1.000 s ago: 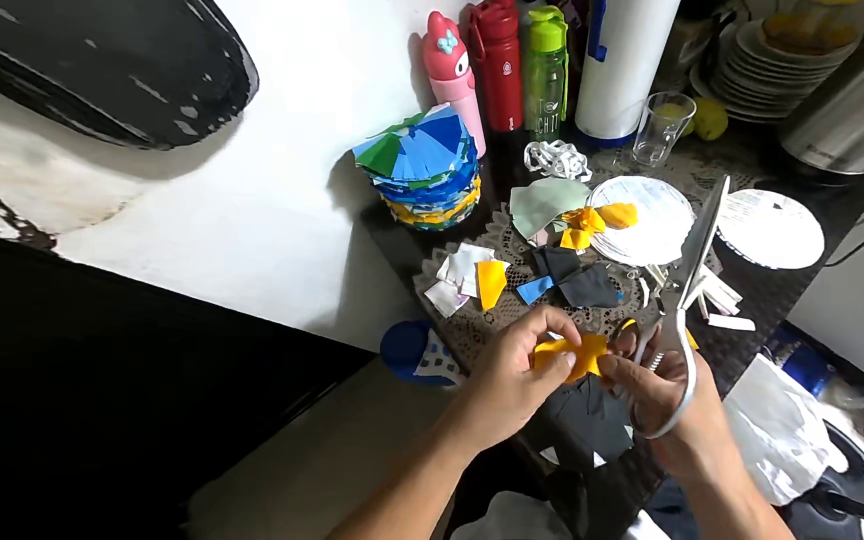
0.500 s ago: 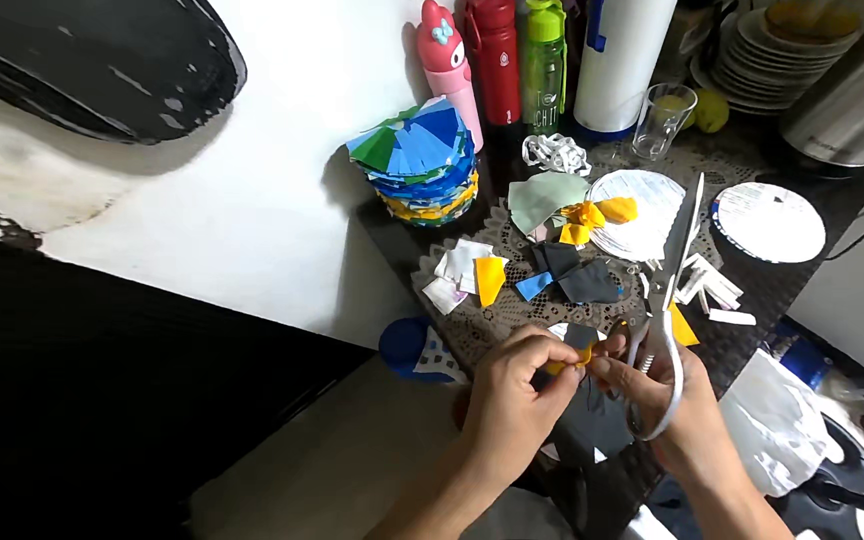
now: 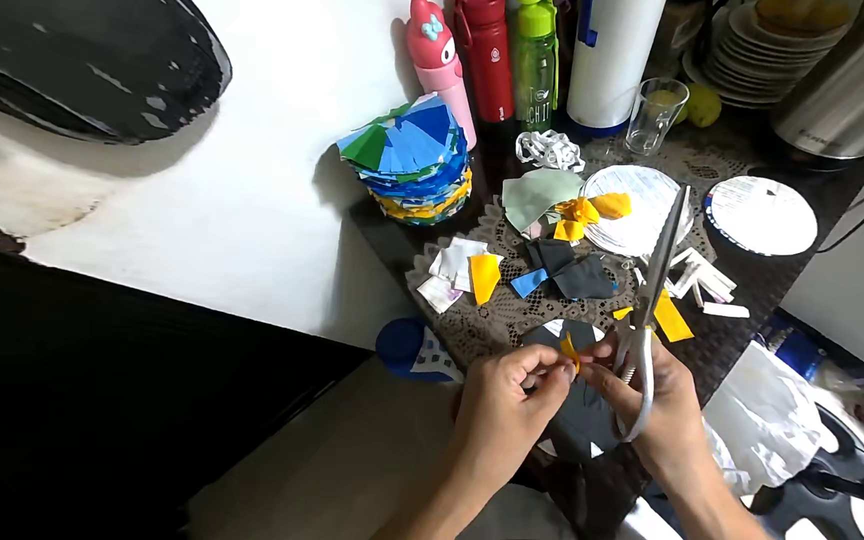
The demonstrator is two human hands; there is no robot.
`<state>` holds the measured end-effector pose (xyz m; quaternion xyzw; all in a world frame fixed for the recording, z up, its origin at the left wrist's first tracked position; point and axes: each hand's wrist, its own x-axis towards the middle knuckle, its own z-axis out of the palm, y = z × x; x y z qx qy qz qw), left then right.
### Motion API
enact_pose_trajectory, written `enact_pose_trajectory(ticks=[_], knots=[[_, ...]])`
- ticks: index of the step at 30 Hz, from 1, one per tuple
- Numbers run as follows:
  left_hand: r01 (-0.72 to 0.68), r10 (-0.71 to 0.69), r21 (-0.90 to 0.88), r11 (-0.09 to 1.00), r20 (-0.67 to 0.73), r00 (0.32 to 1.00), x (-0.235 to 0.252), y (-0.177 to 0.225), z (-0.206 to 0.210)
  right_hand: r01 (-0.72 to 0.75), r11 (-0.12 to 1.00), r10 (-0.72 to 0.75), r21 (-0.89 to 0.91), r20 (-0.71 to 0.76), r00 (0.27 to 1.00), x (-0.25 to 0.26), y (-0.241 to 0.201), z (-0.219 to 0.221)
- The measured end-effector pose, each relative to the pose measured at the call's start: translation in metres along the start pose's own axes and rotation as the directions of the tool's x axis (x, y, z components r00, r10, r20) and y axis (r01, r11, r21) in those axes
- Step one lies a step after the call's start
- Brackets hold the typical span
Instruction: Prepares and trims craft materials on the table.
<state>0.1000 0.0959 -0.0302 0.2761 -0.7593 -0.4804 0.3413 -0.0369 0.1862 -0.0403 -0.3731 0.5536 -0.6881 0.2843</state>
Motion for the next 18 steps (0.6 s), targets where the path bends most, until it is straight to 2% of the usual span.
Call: enact_pose_trajectory(ticks=[8, 18], knots=[[0.085, -0.085, -0.006, 0.996, 0.031, 0.996, 0.0020, 0.0025, -0.0042, 0.094, 0.987, -0.092, -0.134, 0.019, 0.996, -0.0015, 0.0044, 0.0037], [0.134, -0.135, 0.025, 0.991, 0.038, 0.990, 0.0038, 0.0023, -0.0066, 0.063, 0.989, -0.061, -0.132, 0.018, 0.998, -0.0018, 0.0051, 0.0046]])
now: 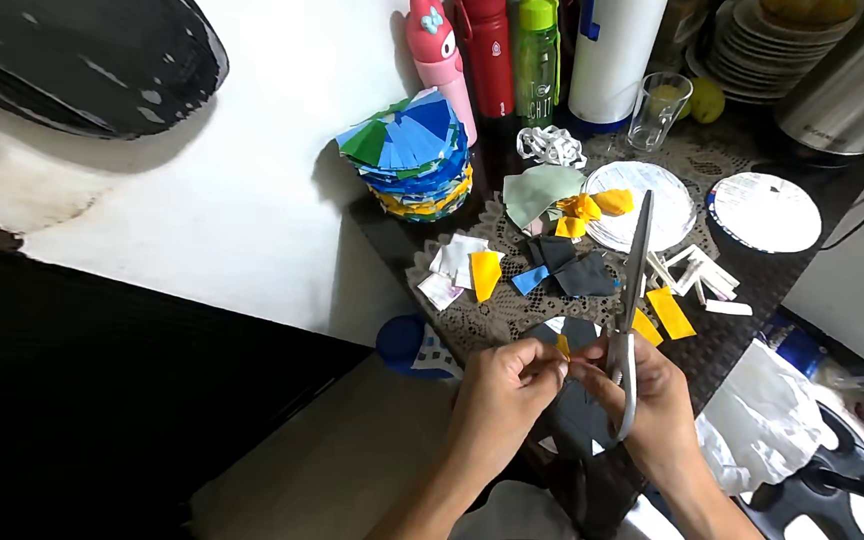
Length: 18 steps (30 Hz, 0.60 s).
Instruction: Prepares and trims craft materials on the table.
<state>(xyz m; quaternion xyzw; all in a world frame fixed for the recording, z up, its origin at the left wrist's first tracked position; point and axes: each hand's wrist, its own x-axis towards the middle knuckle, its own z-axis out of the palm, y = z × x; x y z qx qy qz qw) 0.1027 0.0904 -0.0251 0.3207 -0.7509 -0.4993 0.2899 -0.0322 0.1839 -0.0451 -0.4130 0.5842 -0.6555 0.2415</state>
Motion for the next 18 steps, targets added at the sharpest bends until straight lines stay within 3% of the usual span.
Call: enact_pose_trajectory(ticks=[12, 18], knots=[[-0.007, 0.006, 0.037, 0.999, 0.007, 1.000, -0.0030, -0.0017, 0.0059, -0.010, 1.000, 0.010, -0.028, -0.019, 1.000, -0.0017, 0.0033, 0.0010], [0.069, -0.068, -0.026, 0.997, 0.038, 0.997, -0.0007, -0.0044, 0.0057, -0.065, 0.998, 0.065, 0.026, -0.013, 0.998, 0.0003, 0.0028, -0.0002]])
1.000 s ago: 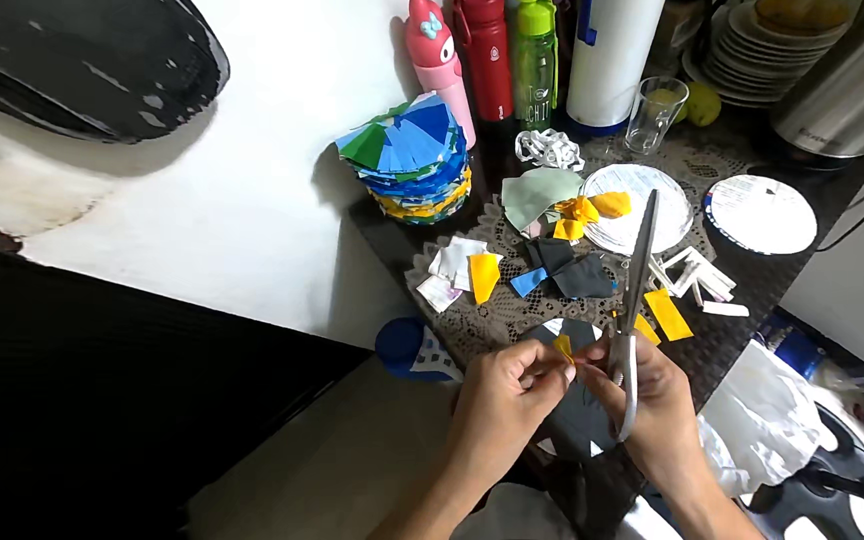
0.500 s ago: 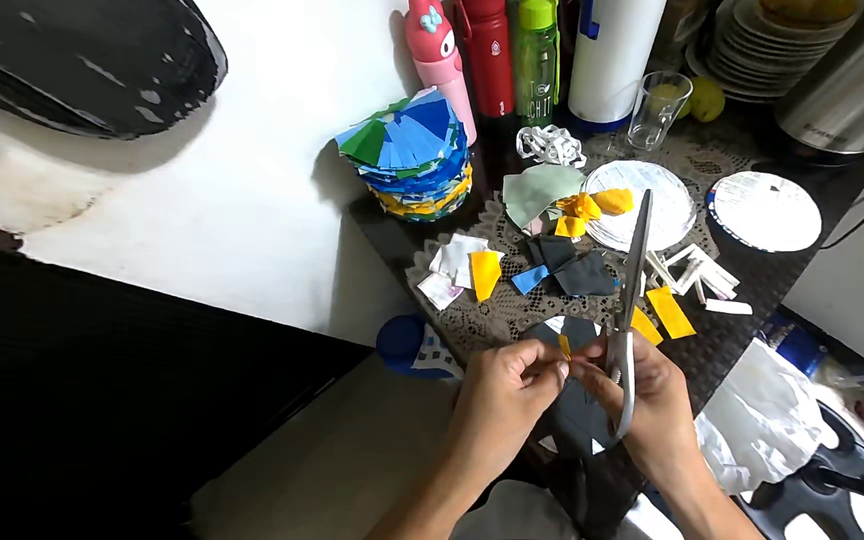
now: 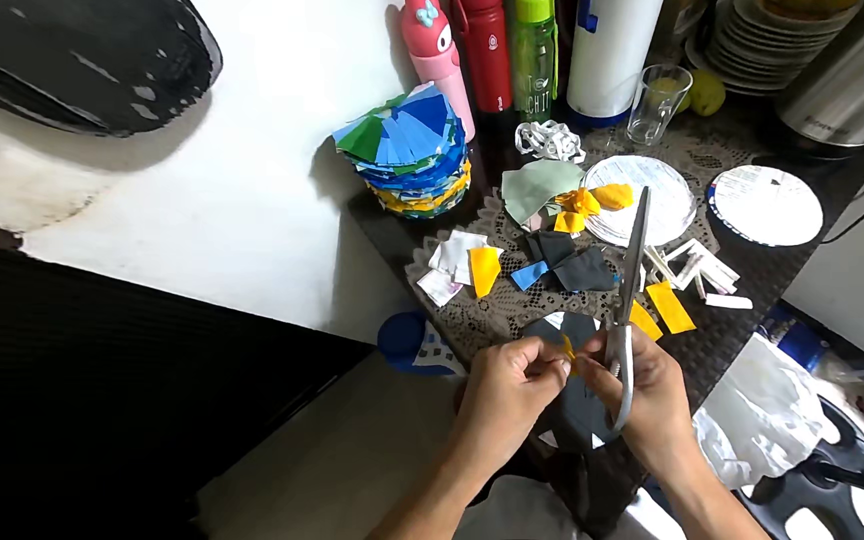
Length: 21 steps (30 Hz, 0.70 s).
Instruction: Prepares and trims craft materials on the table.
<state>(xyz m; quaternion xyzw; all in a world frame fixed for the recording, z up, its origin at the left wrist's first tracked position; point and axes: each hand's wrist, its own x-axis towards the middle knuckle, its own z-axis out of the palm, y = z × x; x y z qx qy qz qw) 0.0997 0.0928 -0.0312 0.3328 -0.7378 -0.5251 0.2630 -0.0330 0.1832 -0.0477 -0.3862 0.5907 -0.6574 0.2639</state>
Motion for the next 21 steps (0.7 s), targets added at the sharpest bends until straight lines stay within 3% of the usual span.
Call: enact_pose_trajectory(ticks=[5, 15, 19, 21], knots=[[0.070, -0.066, -0.132, 0.989, 0.034, 0.997, 0.003, -0.006, -0.001, -0.120, 0.987, 0.121, 0.103, -0.004, 0.993, 0.003, -0.002, -0.002], [0.079, -0.089, -0.290, 0.954, -0.023, 0.996, 0.006, -0.020, 0.001, -0.174, 0.965, 0.170, 0.195, 0.039, 0.985, 0.010, 0.000, -0.008], [-0.009, -0.024, -0.288, 0.958, -0.110, 0.994, 0.010, -0.027, 0.006, -0.205, 0.956, 0.199, 0.211, 0.050, 0.979, 0.013, -0.004, -0.006], [-0.142, 0.113, -0.218, 0.966, -0.140, 0.984, 0.013, -0.032, 0.006, -0.226, 0.952, 0.216, 0.208, 0.067, 0.974, 0.015, -0.007, -0.008]])
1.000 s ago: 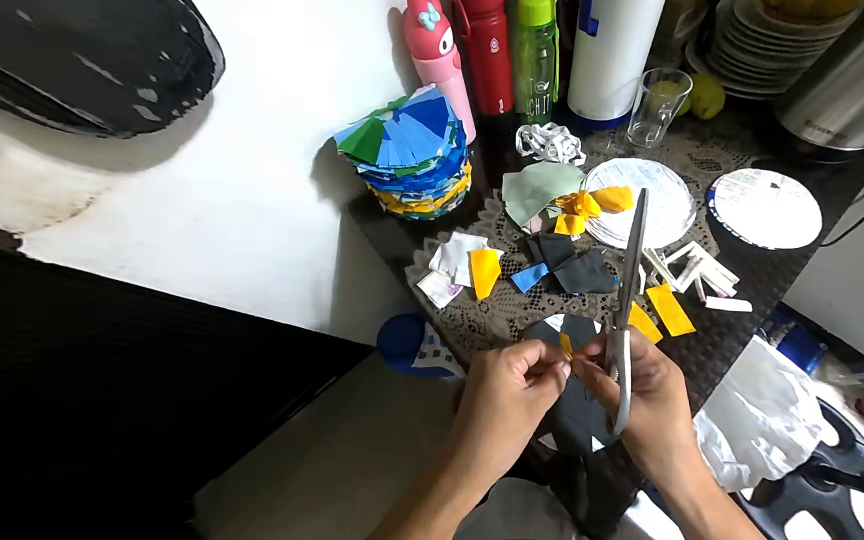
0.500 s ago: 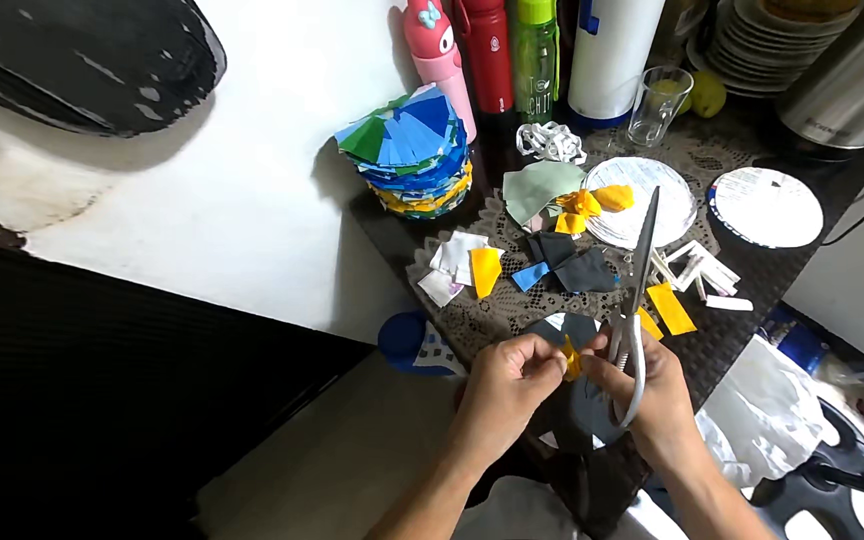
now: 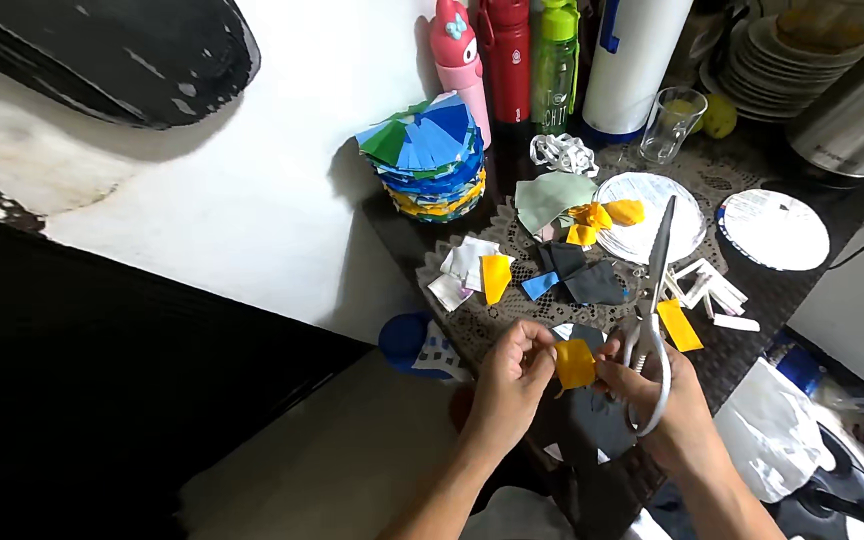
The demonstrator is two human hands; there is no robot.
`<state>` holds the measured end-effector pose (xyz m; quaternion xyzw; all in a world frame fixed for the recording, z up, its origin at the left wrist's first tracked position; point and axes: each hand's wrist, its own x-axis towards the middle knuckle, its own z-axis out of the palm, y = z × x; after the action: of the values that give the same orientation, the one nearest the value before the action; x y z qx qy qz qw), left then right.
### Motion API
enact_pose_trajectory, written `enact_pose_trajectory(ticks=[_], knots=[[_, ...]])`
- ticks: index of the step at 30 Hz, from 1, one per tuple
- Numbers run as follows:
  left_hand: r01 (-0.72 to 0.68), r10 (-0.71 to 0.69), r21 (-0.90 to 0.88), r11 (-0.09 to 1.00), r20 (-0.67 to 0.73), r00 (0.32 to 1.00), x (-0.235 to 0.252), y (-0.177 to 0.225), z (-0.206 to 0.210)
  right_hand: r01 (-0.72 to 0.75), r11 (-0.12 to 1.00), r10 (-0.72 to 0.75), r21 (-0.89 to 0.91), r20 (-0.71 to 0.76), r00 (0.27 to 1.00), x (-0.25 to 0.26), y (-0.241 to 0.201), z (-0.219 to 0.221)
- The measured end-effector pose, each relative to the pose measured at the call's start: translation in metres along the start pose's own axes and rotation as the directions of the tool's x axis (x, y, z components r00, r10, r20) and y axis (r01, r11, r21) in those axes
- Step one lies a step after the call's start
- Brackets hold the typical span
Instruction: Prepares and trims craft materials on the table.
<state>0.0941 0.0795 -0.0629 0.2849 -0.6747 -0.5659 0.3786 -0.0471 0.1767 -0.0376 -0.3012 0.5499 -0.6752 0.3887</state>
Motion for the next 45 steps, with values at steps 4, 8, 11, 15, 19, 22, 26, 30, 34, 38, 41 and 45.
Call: enact_pose_trajectory(ticks=[4, 8, 11, 15, 19, 22, 26, 30, 34, 38, 41, 45], knots=[[-0.288, 0.278, 0.119, 0.950, 0.094, 0.956, 0.004, -0.005, -0.008, -0.004, 0.999, 0.006, -0.041, 0.031, 1.000, 0.004, -0.007, -0.004], [-0.434, 0.431, 0.478, 0.764, 0.124, 0.894, 0.002, 0.005, -0.006, 0.034, 0.995, -0.026, -0.094, 0.080, 0.996, 0.006, -0.013, -0.008], [-0.464, 0.507, 0.659, 0.592, 0.144, 0.850, 0.000, 0.005, -0.002, 0.050, 0.987, -0.035, -0.155, 0.101, 0.994, 0.006, -0.019, -0.005], [-0.387, 0.403, 0.692, 0.609, 0.151, 0.903, -0.006, 0.008, 0.001, 0.076, 0.973, -0.051, -0.218, 0.119, 0.992, 0.008, -0.025, -0.002], [-0.372, 0.430, 0.664, 0.649, 0.084, 0.899, -0.010, 0.001, 0.006, 0.089, 0.965, -0.052, -0.247, 0.153, 0.987, 0.011, -0.031, 0.004], [-0.411, 0.512, 0.628, 0.661, 0.022, 0.859, -0.009, -0.007, 0.012, 0.095, 0.961, -0.050, -0.260, 0.175, 0.983, 0.011, -0.036, 0.011], [-0.354, 0.407, 0.369, 0.859, -0.072, 0.911, -0.007, -0.009, 0.018, 0.099, 0.963, -0.051, -0.251, 0.192, 0.980, 0.013, -0.040, 0.017], [-0.049, 0.040, -0.090, 0.995, -0.096, 0.995, -0.009, 0.000, 0.018, 0.098, 0.967, -0.049, -0.235, 0.207, 0.977, 0.018, -0.040, 0.015], [0.048, -0.060, -0.176, 0.983, -0.066, 0.996, -0.008, 0.003, 0.014, 0.093, 0.974, -0.057, -0.206, 0.173, 0.983, 0.022, -0.035, 0.006], [0.094, -0.027, -0.301, 0.949, 0.219, 0.975, -0.006, 0.004, -0.006, 0.133, 0.976, -0.100, -0.172, 0.188, 0.977, 0.026, -0.033, -0.012], [0.237, 0.033, -0.420, 0.876, 0.543, 0.839, -0.001, 0.003, -0.023, 0.157, 0.973, -0.108, -0.169, 0.264, 0.958, 0.023, -0.034, -0.021], [0.352, 0.123, -0.495, 0.794, 0.699, 0.704, 0.004, 0.002, -0.030, 0.112, 0.986, -0.059, -0.127, 0.364, 0.930, 0.011, -0.033, -0.028]])
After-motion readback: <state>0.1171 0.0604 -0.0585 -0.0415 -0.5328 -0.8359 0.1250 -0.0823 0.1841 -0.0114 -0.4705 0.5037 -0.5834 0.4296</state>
